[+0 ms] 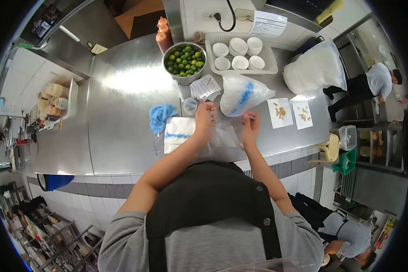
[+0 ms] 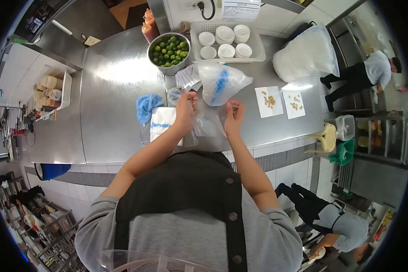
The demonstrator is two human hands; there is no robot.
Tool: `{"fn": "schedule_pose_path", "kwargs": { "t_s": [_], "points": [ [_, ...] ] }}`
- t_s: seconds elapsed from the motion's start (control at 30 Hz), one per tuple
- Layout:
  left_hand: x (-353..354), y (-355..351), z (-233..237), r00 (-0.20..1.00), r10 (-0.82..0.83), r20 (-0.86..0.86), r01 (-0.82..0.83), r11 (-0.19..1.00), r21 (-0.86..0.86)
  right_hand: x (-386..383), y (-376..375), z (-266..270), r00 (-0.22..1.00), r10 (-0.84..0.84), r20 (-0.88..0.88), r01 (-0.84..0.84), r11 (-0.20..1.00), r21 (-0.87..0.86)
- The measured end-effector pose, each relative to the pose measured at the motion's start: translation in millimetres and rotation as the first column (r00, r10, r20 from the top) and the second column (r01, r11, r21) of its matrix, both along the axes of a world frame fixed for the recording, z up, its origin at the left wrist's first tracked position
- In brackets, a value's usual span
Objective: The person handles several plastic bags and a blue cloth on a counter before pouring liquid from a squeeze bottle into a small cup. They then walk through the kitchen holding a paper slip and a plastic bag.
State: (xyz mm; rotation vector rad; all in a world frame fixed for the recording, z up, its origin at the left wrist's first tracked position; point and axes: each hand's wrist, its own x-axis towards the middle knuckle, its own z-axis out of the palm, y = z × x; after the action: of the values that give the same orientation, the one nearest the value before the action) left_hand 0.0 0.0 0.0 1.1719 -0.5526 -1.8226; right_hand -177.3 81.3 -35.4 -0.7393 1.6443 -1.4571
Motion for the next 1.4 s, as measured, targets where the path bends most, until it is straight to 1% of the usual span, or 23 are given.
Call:
{"fn": "schedule_pose_path", "kwargs": {
  "t_s": [0.07,0.1,0.17,0.23,0.3,0.37,0.43,0.47,0.53,0.57,0.6,0.7,0.73,0.77,0.83,0.87,0.97,1.0,1.1,1.13,1.23,1.33,1.4],
  "points": [
    [12.9,3.2,28.6,0.990,0.036,-0.135,-0.034,0.999,0.021,4.8,19.5,22.3,0.988,0.152,0.036,-0.152,0.988,0.011],
    [35.3,19.2,30.6,0.988,0.054,-0.142,-0.047,0.997,0.053,28.0,43.6,32.8,0.947,0.320,0.003,-0.320,0.947,-0.009],
    [37.2,-8.9,44.0,0.969,0.067,-0.239,-0.075,0.997,-0.022,38.4,22.2,77.6,0.771,0.602,-0.206,-0.631,0.766,-0.122],
    [48.6,-3.6,68.2,0.964,0.090,-0.251,-0.094,0.996,-0.004,80.3,20.7,128.2,0.761,0.398,-0.512,-0.557,0.806,-0.200],
    [52.4,-8.1,86.9,0.953,0.137,-0.270,-0.140,0.990,0.010,92.2,13.5,138.8,0.707,0.270,-0.654,-0.539,0.804,-0.251],
    [65.1,-10.0,90.1,0.961,0.117,-0.252,-0.141,0.987,-0.078,92.8,4.3,137.7,0.685,0.294,-0.667,-0.567,0.789,-0.235],
    [76.2,-6.8,108.9,0.968,0.112,-0.223,-0.146,0.978,-0.146,87.5,-5.7,114.2,0.801,0.425,-0.422,-0.543,0.813,-0.210],
    [90.8,-7.2,102.2,0.947,-0.020,-0.319,-0.065,0.965,-0.254,85.7,-11.1,101.2,0.832,0.475,-0.287,-0.537,0.820,-0.199],
    [114.6,-1.1,112.0,0.977,-0.212,0.028,0.193,0.821,-0.537,95.8,-18.2,113.1,0.871,0.490,0.034,-0.486,0.869,-0.095],
    [126.4,2.0,115.6,0.941,-0.259,0.219,0.339,0.709,-0.618,101.3,-20.9,117.4,0.862,0.469,0.195,-0.472,0.881,-0.030],
    [139.6,2.5,113.8,0.922,-0.281,0.265,0.387,0.673,-0.631,106.4,-25.2,116.2,0.841,0.487,0.238,-0.494,0.869,-0.033],
    [174.0,6.6,111.6,0.861,-0.178,0.476,0.448,0.708,-0.545,125.7,-35.9,105.9,0.760,0.558,0.334,-0.582,0.813,-0.034],
    [180.8,8.0,117.3,0.899,-0.075,0.432,0.345,0.730,-0.591,132.8,-40.2,101.2,0.728,0.594,0.343,-0.623,0.781,-0.029],
    [196.4,6.0,115.4,0.899,-0.060,0.433,0.319,0.767,-0.556,140.7,-46.2,97.6,0.694,0.629,0.351,-0.663,0.748,-0.029],
    [228.5,0.3,120.5,0.901,-0.029,0.432,0.259,0.835,-0.486,155.4,-64.8,98.3,0.484,0.834,0.266,-0.837,0.530,-0.135],
    [237.0,0.8,121.7,0.893,0.125,0.432,0.128,0.850,-0.510,160.9,-73.1,100.1,0.363,0.907,0.214,-0.900,0.401,-0.173],
    [274.4,-4.8,136.5,0.796,0.425,0.431,-0.068,0.771,-0.634,188.4,-96.4,111.0,0.215,0.977,-0.017,-0.975,0.215,0.057],
    [282.8,-2.9,140.8,0.774,0.457,0.439,-0.087,0.763,-0.641,197.6,-105.7,111.7,0.140,0.985,-0.099,-0.961,0.160,0.225],
    [296.3,1.1,147.5,0.720,0.510,0.471,-0.110,0.754,-0.648,227.5,-119.7,29.4,0.153,0.729,-0.667,-0.822,0.468,0.323],
    [297.4,4.0,147.8,0.710,0.507,0.489,-0.101,0.761,-0.641,235.7,-123.0,8.0,0.146,0.624,-0.767,-0.775,0.554,0.303],
    [295.3,6.7,138.9,0.721,0.465,0.514,-0.061,0.781,-0.621,240.0,-128.3,-20.5,-0.088,0.456,-0.886,-0.708,0.596,0.378],
    [287.6,7.0,135.8,0.753,0.414,0.512,-0.044,0.807,-0.588,231.6,-142.8,-0.6,0.077,0.748,-0.659,-0.770,0.464,0.437],
    [278.5,6.2,135.0,0.779,0.368,0.507,-0.027,0.828,-0.561,215.6,-155.6,38.5,0.343,0.803,-0.488,-0.815,0.513,0.270]
  ]
}}
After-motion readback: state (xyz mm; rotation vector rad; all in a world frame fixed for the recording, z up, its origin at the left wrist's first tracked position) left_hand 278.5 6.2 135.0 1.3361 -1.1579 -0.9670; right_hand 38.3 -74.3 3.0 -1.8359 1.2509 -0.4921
